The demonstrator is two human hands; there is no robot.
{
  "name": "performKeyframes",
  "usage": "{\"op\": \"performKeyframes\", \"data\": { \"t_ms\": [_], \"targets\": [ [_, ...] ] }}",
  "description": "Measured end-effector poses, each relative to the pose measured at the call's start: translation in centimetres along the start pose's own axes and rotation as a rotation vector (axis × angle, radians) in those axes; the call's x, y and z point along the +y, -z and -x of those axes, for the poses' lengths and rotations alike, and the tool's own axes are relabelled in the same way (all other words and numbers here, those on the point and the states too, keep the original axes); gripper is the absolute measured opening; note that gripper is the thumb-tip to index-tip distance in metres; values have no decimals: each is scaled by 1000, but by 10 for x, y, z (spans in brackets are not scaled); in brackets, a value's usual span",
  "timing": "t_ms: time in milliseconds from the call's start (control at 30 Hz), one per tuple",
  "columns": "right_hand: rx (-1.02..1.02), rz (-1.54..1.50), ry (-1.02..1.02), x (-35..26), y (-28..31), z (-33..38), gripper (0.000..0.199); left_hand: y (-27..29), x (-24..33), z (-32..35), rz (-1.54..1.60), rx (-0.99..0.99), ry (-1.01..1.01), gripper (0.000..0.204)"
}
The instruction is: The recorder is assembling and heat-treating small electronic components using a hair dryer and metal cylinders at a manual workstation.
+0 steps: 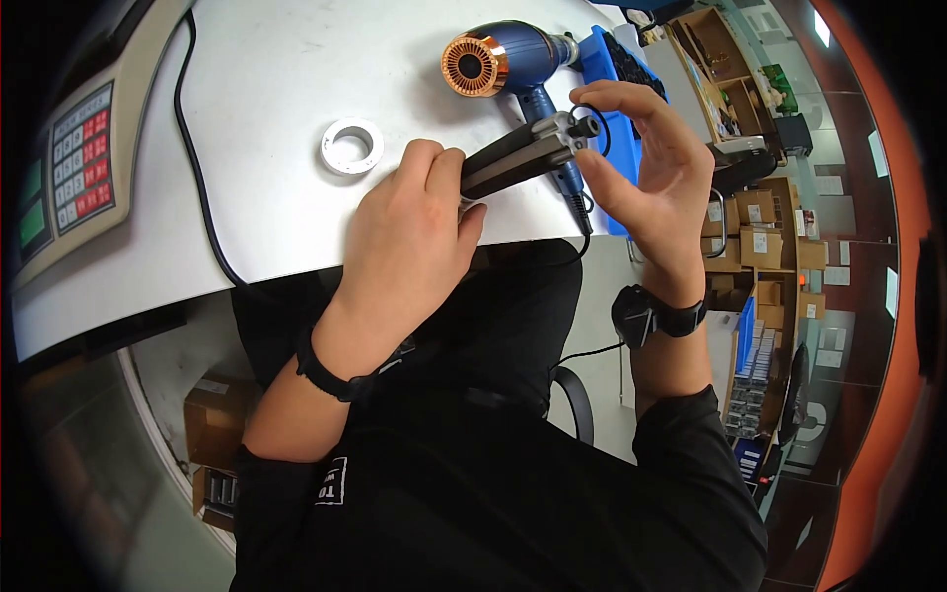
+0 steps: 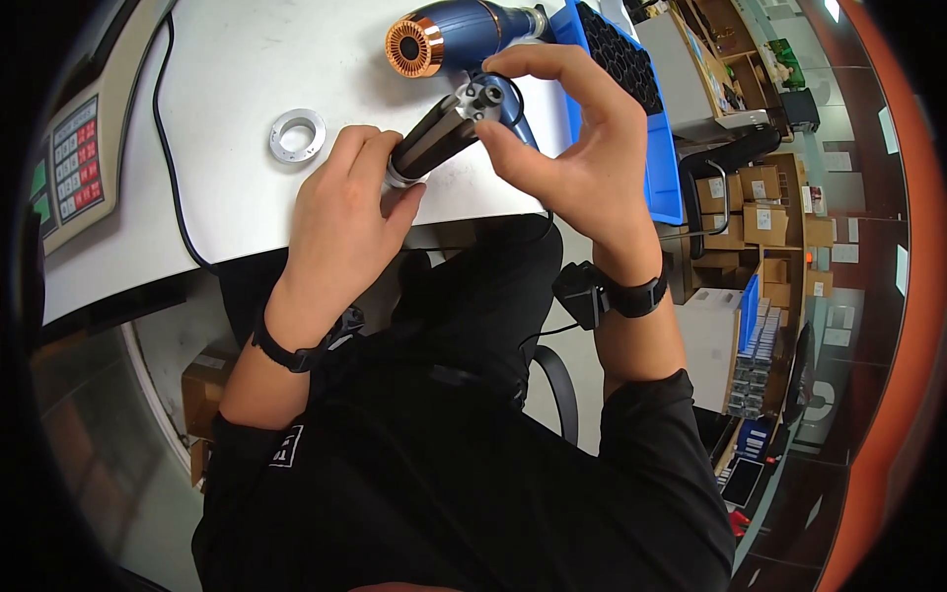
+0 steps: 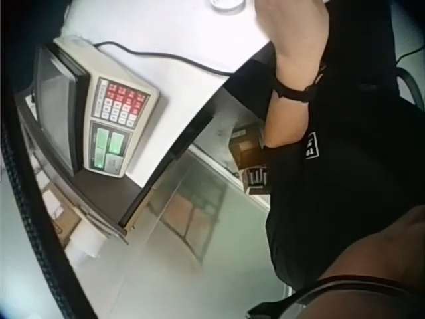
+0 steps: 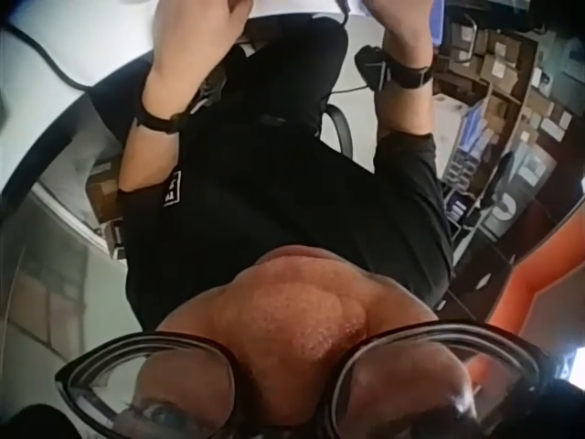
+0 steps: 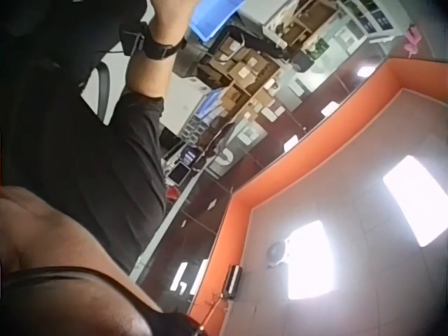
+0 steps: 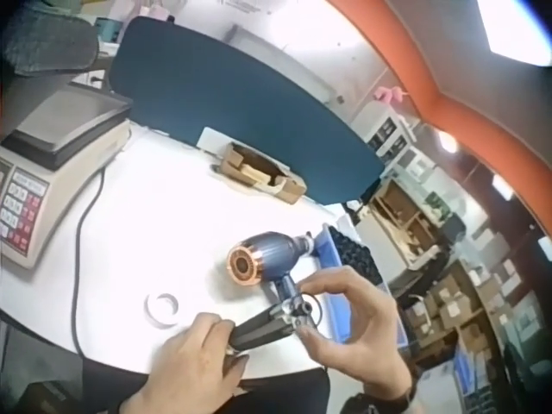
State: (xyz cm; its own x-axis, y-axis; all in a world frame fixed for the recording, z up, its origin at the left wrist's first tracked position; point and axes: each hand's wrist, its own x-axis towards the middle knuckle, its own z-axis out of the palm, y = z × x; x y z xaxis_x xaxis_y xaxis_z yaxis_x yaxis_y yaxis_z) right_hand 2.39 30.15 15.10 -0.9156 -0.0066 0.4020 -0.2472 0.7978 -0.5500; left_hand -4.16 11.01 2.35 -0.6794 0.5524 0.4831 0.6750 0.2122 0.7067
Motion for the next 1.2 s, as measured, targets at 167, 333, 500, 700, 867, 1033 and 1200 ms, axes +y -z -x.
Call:
{"op": "performKeyframes", "data": {
  "t_ms": [167,333,500,700,867,1033,1200],
  "targets": [
    [24,61,15,-2,2,4,43,-2,1,-2,9,17,7,37],
    [69,87,94,3,-2,8,42,2,3,-4,30,-29,93,38],
    [157,96,150,4,-3,11,42,2,8,-5,-3,-41,97,38],
    [266,117,228,9,7,26,42,-4,6,-3,-55,8,89,39],
    [312,145,168,22,29,60,42,-5,17,-6,-59,-29,164,38],
    [375,170,52,35,50,103,43,-9,12,-7,-81,-28,157,38],
    [417,216,-51,51,70,152,45,-10,11,-5,-146,-16,167,35]
  ]
}}
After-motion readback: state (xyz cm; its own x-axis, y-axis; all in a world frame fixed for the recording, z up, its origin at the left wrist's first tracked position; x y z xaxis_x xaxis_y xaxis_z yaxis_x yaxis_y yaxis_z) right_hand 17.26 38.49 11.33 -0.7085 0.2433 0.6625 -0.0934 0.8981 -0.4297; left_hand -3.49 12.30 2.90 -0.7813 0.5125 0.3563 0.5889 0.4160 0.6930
